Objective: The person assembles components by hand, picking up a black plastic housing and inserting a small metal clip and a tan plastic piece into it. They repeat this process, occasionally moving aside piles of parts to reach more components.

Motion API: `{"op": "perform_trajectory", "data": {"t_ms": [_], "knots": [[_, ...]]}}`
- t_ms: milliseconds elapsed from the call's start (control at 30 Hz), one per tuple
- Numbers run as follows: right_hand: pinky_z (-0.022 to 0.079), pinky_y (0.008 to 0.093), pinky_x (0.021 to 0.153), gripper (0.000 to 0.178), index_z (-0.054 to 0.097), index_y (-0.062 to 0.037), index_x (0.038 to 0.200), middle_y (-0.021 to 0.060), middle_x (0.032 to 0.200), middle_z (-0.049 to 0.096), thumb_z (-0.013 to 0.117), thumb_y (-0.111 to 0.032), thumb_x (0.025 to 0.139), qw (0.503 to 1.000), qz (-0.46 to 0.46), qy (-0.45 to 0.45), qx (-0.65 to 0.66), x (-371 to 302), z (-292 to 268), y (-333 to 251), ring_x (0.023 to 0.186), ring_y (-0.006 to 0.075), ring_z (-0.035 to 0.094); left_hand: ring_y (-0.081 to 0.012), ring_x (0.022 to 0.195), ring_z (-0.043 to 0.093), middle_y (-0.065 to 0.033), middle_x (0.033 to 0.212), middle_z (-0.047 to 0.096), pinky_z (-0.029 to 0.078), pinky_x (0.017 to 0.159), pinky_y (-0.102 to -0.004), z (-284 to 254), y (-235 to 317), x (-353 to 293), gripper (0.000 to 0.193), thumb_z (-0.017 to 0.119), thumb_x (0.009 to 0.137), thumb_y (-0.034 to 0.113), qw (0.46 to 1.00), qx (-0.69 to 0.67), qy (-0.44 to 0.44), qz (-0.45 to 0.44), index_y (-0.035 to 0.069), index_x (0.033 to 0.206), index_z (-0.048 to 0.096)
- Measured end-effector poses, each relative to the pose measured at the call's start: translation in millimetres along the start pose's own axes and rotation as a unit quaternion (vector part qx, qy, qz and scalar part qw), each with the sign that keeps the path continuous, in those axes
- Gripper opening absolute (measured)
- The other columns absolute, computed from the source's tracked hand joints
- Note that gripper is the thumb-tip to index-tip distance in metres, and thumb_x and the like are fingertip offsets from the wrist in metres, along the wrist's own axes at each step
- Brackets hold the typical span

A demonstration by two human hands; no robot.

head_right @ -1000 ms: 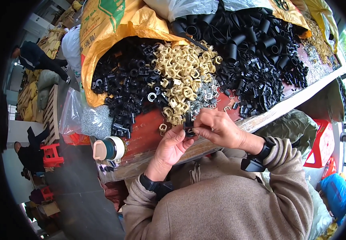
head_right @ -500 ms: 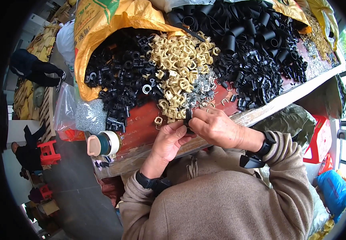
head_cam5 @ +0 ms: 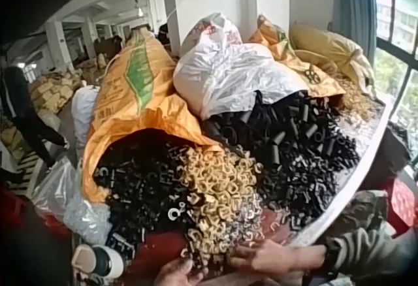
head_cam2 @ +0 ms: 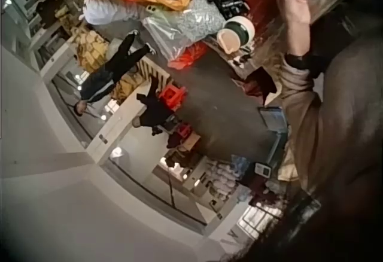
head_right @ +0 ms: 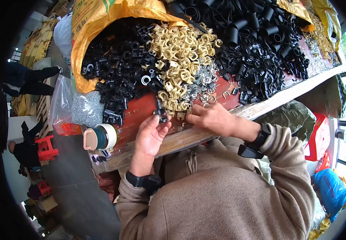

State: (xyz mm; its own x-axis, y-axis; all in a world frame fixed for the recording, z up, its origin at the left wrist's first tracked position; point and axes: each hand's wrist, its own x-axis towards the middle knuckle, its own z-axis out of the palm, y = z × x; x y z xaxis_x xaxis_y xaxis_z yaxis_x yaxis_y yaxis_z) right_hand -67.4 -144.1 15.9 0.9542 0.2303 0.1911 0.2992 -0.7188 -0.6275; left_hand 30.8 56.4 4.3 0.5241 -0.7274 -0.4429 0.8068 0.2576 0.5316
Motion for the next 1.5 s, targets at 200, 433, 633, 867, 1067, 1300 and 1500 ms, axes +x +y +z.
{"op": "perform_trajectory", "data": {"t_ms": [200, 433, 633, 867, 1067, 1300, 1500], "knots": [[0.042, 0.0272, 0.050, 0.009, 0.049, -0.0049, 0.087, 0.0038, 0.073, 0.052, 0.051, -0.010, 0.080, 0.969, 0.139, 0.049, 0.196, -2.8, 9.7, 29.7, 0.060, 0.0123, 0.050, -0.0222, 0.081, 0.058, -0.0139, 0.091, 0.058, 0.049, 0.067, -0.0241, 2.2, -8.6, -1.2, 0.021, 0.053, 0.080, 0.014, 1.000, 0.023, 0.004, -0.016, -0.001, 0.095, 0.053], [0.039, 0.0205, 0.049, 0.008, 0.051, -0.0055, 0.076, 0.0034, 0.069, 0.054, 0.049, -0.012, 0.081, 0.688, 0.316, 0.120, 0.642, -8.8, -6.0, 39.2, 0.057, 0.0093, 0.049, -0.0234, 0.084, 0.058, -0.0141, 0.091, 0.057, 0.049, 0.069, -0.0258, 12.3, -19.2, 10.8, 0.021, 0.053, 0.080, 0.015, 0.998, 0.002, -0.025, -0.053, 0.000, 0.094, 0.053], [0.040, 0.0191, 0.055, 0.012, 0.055, -0.0047, 0.074, 0.0022, 0.066, 0.054, 0.051, -0.014, 0.081, 0.645, 0.299, 0.118, 0.693, -13.9, -0.9, 36.4, 0.058, 0.0079, 0.048, -0.0228, 0.084, 0.058, -0.0135, 0.091, 0.058, 0.049, 0.069, -0.0252, 27.1, -27.2, 22.6, 0.020, 0.053, 0.080, 0.014, 0.995, 0.017, -0.047, -0.089, 0.001, 0.095, 0.053], [0.037, 0.0269, 0.072, 0.023, 0.056, -0.0058, 0.070, 0.0089, 0.098, 0.047, 0.056, -0.027, 0.079, 0.853, 0.121, 0.149, 0.486, -0.4, -13.5, 10.2, 0.085, 0.0133, 0.043, -0.0188, 0.080, 0.058, -0.0070, 0.089, 0.059, 0.048, 0.067, -0.0220, 33.3, -25.6, 23.6, 0.020, 0.057, 0.078, 0.012, 0.993, 0.011, -0.063, -0.099, 0.002, 0.095, 0.055], [0.033, 0.0295, 0.080, 0.023, 0.057, -0.0047, 0.070, 0.0084, 0.106, 0.041, 0.058, -0.026, 0.078, 0.912, 0.076, 0.085, 0.394, 7.6, -12.6, 3.1, 0.095, 0.0141, 0.038, -0.0179, 0.080, 0.058, -0.0061, 0.090, 0.059, 0.048, 0.069, -0.0215, 31.6, -27.2, 17.4, 0.023, 0.056, 0.078, 0.011, 0.990, -0.012, -0.095, -0.102, 0.003, 0.099, 0.054], [0.036, 0.0282, 0.076, 0.018, 0.058, -0.0037, 0.077, 0.0076, 0.104, 0.044, 0.062, -0.021, 0.075, 0.907, 0.108, 0.156, 0.377, 4.6, 6.4, -5.2, 0.090, 0.0138, 0.043, -0.0180, 0.079, 0.058, -0.0059, 0.090, 0.059, 0.048, 0.069, -0.0214, 25.6, -30.5, 15.1, 0.023, 0.057, 0.077, 0.010, 0.992, -0.044, -0.086, -0.081, 0.003, 0.099, 0.055], [0.040, 0.0243, 0.068, 0.020, 0.053, -0.0043, 0.083, 0.0047, 0.093, 0.046, 0.065, -0.017, 0.072, 0.860, 0.192, 0.179, 0.439, 2.1, 3.9, -8.5, 0.079, 0.0112, 0.046, -0.0173, 0.077, 0.059, -0.0071, 0.088, 0.059, 0.048, 0.066, -0.0208, 34.9, -23.2, 14.9, 0.021, 0.057, 0.077, 0.010, 0.993, 0.013, -0.065, -0.092, 0.001, 0.096, 0.055]]}}
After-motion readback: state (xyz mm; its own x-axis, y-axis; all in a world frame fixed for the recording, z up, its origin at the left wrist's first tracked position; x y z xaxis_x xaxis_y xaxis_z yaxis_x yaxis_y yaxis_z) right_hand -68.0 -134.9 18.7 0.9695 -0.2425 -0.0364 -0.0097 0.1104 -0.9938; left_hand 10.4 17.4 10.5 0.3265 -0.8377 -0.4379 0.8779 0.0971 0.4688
